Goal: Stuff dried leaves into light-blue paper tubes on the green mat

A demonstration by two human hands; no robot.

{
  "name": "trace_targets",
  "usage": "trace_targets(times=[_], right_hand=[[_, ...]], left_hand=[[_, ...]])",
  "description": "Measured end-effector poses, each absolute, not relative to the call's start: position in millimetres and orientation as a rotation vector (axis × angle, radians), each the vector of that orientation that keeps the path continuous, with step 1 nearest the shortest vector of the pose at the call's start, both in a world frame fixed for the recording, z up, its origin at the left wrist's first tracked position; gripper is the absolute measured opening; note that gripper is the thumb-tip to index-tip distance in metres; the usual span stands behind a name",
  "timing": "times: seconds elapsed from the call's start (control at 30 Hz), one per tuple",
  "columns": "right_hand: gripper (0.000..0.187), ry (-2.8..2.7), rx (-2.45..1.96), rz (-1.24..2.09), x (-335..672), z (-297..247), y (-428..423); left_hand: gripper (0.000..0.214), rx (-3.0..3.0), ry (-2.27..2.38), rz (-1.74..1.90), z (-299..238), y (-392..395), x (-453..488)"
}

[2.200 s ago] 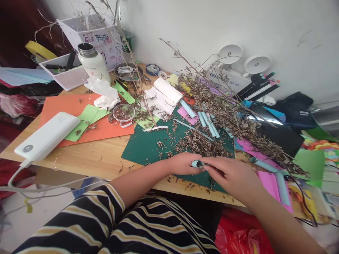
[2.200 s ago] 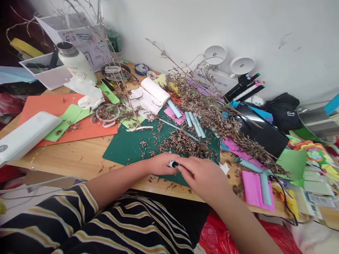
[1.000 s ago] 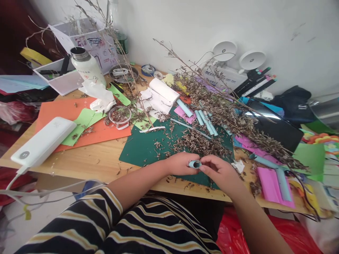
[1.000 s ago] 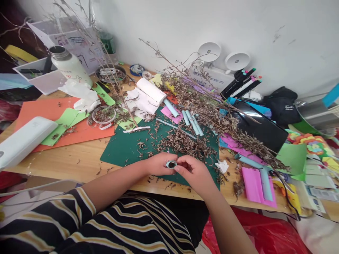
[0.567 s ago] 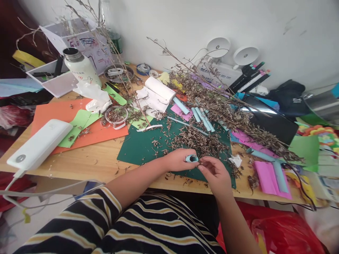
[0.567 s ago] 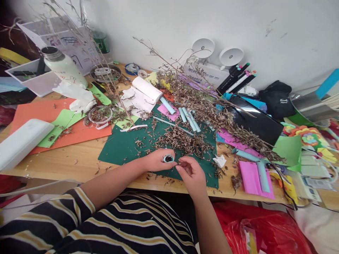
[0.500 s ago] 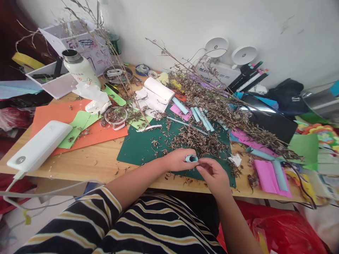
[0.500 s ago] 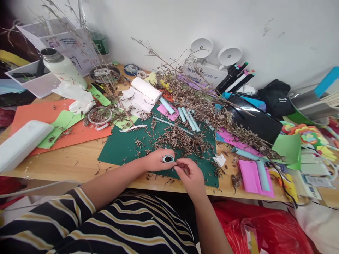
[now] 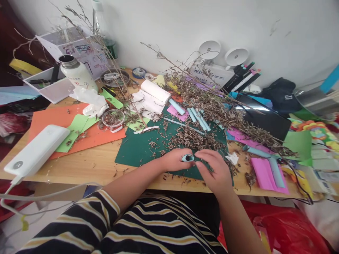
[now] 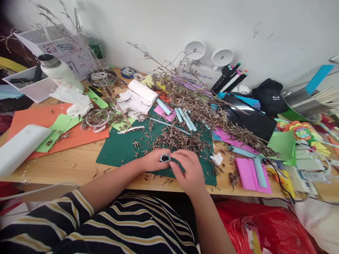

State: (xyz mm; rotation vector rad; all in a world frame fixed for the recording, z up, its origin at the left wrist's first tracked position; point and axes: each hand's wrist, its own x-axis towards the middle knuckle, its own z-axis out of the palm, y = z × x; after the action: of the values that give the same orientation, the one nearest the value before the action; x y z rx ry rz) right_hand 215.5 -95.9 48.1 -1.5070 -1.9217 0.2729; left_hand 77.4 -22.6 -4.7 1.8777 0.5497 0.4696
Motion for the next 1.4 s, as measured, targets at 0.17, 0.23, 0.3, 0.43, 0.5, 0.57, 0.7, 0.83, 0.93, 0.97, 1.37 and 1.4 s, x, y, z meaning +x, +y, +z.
trace_targets(times=[0.17, 0.23, 0.3, 0.43, 0.5, 0.57, 0.7, 0.83, 0.93, 0.97, 1.37, 1.4], right_hand=[[0.017, -2.321, -1.512, 0.022, 202.4, 68.6, -90.7], [0.017, -2.337, -1.527, -0.001, 202.4, 74.1, -92.0], [0.017, -2.322, -1.506, -0.007, 204.6, 79.0, -93.3], [0.019, -2.389, -1.530, -0.004, 207.5, 84.4, -92.5], [0.020, -2.476, -1.595, 0.004, 206.8, 84.5, -91.5], [0.023, -2.586, -1.663, 0.032, 205.2, 84.6, -90.9], [0.021, -2.755, -1.847, 0.151, 200.2, 90.3, -88.1], [0.016, -2.866, -1.969, 0.185, 192.4, 101.1, -78.3], [0.016, -2.933, -1.916, 0.201, 191.5, 106.5, -73.0], [0.015, -2.931, -1.892, 0.208, 193.0, 107.1, -72.6], [0.014, -2.601, -1.434, -0.185, 209.6, 72.7, -86.2], [0.012, -2.579, -1.390, -0.207, 209.9, 69.9, -86.5]], left_hand=[[0.012, 1.831, 0.492, 0.448, -5.5, -21.8, 76.8], [0.014, 1.859, 0.513, 0.441, -5.7, -22.0, 76.9], [0.019, 1.893, 0.539, 0.438, -6.0, -22.4, 77.1], [0.021, 1.916, 0.530, 0.441, -6.4, -22.8, 77.5], [0.021, 1.924, 0.505, 0.440, -6.1, -22.8, 77.7], [0.018, 1.935, 0.497, 0.440, -5.2, -22.7, 78.1], [0.011, 1.974, 0.496, 0.406, -1.7, -22.6, 78.5], [0.009, 1.972, 0.512, 0.386, 0.6, -22.1, 77.2], [0.008, 1.963, 0.502, 0.413, -0.8, -21.4, 76.7], [0.009, 1.959, 0.494, 0.419, -1.8, -21.1, 76.9], [0.009, 1.887, 0.480, 0.512, -6.8, -20.4, 78.2], [0.009, 1.887, 0.482, 0.513, -6.8, -20.6, 78.3]])
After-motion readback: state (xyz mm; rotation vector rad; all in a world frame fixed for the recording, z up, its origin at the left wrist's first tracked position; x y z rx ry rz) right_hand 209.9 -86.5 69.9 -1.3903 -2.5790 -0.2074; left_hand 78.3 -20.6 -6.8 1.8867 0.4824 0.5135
